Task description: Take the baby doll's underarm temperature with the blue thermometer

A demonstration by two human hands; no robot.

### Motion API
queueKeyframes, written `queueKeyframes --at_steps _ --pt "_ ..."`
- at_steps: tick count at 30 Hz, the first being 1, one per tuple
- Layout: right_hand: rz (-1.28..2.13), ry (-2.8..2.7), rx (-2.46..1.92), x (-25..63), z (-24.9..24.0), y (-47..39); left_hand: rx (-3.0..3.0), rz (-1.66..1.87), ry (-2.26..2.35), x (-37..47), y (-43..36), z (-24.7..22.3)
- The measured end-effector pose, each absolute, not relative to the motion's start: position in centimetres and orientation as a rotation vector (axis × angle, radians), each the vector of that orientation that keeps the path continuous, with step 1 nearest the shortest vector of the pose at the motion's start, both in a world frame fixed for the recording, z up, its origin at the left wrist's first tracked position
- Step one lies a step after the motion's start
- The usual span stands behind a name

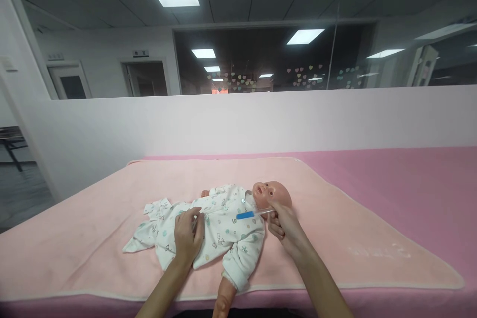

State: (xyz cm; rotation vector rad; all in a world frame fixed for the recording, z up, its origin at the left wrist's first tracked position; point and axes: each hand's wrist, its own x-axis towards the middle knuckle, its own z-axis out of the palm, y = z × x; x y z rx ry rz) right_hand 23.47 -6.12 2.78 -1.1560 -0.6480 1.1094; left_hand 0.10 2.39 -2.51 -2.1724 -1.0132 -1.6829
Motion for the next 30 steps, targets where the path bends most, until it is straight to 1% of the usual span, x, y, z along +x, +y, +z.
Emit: queueKeyframes --at_steps 2,6,11,17,21,27,30 --pt "1.072 -0.666 -1.179 23.8 2.7 -6.4 -2.149 -1.695 -1.037 0.1 2.5 -2.6" --pt "0.886 -0.772 -1.238 24.5 2.6 -7.0 -2.158 -1.653 -1.116 0.2 2.4 -2.5" --pt "0.792 -0.889 -1.273 25.0 4.0 -7.5 -2.189 -1.595 -1.177 0.3 2.7 -2.5" --pt "0.990 -1.007 -1.262 24.1 5.8 -7.8 -2.220 -1.543 -1.189 0.2 2.8 -2.5" --pt "0.909 -0.967 -1.303 23.7 5.9 -7.8 -2.232 -1.532 -1.196 0.1 2.8 -2.3" --pt "0.973 -0.968 -1.291 24.2 5.9 -7.7 -2.252 -1.508 -1.234 0.3 2.5 -2.6" --pt "0.851 -0.978 -1.312 25.2 5.5 -7.8 -2.266 -1.515 -1.311 0.3 2.4 -2.3"
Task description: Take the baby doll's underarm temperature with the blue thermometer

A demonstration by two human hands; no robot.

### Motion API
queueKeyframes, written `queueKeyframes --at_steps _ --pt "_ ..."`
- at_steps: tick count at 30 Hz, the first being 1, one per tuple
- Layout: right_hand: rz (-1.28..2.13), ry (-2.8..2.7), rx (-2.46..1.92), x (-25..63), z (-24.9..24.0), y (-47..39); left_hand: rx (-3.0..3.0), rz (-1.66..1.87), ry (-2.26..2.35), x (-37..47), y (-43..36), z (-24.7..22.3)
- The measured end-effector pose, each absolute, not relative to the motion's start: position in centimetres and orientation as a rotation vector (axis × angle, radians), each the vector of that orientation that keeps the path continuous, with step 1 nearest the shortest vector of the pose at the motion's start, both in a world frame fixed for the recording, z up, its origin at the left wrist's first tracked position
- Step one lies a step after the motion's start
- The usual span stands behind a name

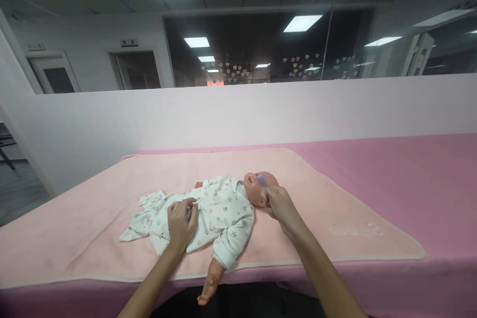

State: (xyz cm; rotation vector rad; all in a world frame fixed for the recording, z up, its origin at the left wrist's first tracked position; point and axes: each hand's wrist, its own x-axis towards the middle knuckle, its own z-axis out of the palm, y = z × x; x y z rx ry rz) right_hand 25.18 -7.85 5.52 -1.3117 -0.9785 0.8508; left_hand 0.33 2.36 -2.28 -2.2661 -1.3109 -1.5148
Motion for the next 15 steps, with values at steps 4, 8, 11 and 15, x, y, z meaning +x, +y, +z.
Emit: queueKeyframes --at_steps 4,8,11,15 --pt "0.618 -1.041 -1.465 27.8 3.3 -8.1 -2.118 -1.699 -1.719 1.0 3.2 0.1" --pt "0.383 -1.206 -1.709 30.8 -0.4 -7.8 -2.347 -1.560 -1.649 4.8 4.2 2.9" --pt "0.252 -1.314 -1.920 31.8 -2.7 -7.2 -2.548 -1.219 -1.396 8.9 4.2 3.0" --pt "0.067 -1.389 -2.140 31.6 -4.3 -6.9 -2.401 -1.093 -1.224 11.7 3.4 1.2"
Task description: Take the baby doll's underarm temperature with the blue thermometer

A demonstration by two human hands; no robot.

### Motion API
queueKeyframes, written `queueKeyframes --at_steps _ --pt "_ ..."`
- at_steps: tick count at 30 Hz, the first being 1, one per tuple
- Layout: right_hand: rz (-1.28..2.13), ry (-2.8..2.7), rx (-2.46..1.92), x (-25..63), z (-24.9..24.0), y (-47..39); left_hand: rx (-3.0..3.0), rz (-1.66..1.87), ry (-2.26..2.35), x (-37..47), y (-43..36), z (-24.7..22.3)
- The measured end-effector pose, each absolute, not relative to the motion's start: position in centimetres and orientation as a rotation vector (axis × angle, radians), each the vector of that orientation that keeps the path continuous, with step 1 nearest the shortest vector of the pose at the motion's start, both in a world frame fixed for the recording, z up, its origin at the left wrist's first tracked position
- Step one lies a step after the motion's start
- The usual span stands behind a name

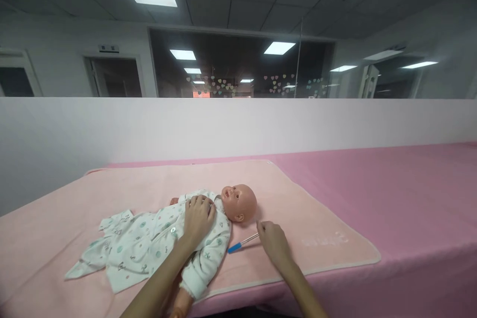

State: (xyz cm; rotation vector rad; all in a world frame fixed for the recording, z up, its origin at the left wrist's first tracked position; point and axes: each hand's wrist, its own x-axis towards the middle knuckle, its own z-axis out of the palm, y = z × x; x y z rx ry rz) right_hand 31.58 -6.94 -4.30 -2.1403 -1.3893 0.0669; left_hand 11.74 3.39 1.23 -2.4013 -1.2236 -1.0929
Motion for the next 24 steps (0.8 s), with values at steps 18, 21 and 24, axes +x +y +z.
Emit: queueKeyframes --at_steps 18,21,24 --pt "-0.456 -1.652 -1.494 23.2 -3.3 -2.8 -2.275 -1.476 -1.019 10.4 2.3 -1.3" --pt "-0.252 -1.621 -1.318 20.2 -1.7 0.2 -2.196 -1.560 -1.109 10.4 2.7 -1.6" --pt "-0.101 -1.555 -1.219 19.7 -2.0 1.7 -2.150 -1.575 -1.181 10.4 2.9 -1.8"
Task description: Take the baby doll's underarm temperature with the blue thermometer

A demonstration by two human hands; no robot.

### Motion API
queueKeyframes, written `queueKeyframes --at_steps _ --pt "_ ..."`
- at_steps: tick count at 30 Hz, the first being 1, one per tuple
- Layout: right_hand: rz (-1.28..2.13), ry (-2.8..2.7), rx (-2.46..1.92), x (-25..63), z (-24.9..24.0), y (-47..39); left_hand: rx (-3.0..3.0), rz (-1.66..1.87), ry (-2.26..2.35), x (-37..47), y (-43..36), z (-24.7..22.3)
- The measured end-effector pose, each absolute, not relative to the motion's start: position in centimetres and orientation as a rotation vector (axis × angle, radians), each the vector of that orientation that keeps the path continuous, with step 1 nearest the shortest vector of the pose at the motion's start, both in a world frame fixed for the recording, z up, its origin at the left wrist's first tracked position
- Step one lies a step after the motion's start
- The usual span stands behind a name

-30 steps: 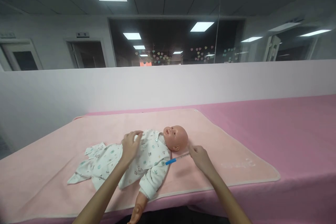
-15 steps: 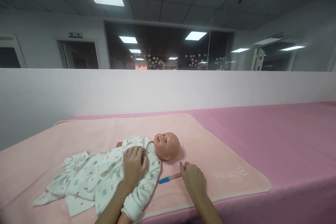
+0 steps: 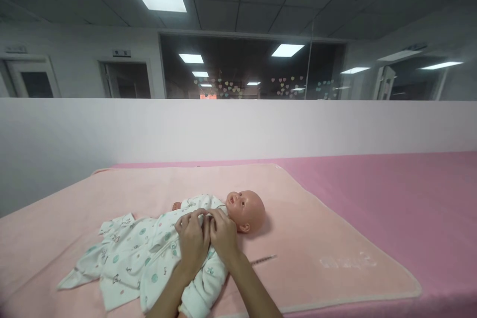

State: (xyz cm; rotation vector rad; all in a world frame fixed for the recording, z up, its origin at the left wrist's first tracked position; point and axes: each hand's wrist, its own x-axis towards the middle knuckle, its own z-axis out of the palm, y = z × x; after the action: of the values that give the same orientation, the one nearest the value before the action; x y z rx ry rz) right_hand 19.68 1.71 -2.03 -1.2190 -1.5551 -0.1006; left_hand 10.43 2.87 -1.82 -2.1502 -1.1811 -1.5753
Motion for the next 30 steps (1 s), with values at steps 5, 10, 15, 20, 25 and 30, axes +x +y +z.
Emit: queueKeyframes --at_steps 5,10,15,20,25,30 --pt "-0.028 -1.467 -1.132 20.4 -3.5 1.7 -2.132 -1.591 -1.206 10.6 2.7 -1.9" --pt "0.000 -1.450 -1.114 20.4 -3.5 1.6 -2.128 -1.614 -1.226 10.7 2.5 -1.8" --pt "-0.007 -1.406 -1.178 20.6 -3.8 1.7 -2.178 -1.609 -1.202 10.6 2.4 -1.8" --pt "-0.003 -1.397 -1.209 20.6 -4.0 1.7 -2.218 -1.600 -1.168 10.7 2.3 -1.9" --pt "0.019 -1.389 -1.203 20.7 -3.9 1.7 -2.315 -1.641 -1.055 10.2 1.5 -1.7" --pt "-0.012 -1.321 -1.177 20.6 -4.1 1.7 -2.226 -1.608 -1.163 8.4 0.5 -1.4"
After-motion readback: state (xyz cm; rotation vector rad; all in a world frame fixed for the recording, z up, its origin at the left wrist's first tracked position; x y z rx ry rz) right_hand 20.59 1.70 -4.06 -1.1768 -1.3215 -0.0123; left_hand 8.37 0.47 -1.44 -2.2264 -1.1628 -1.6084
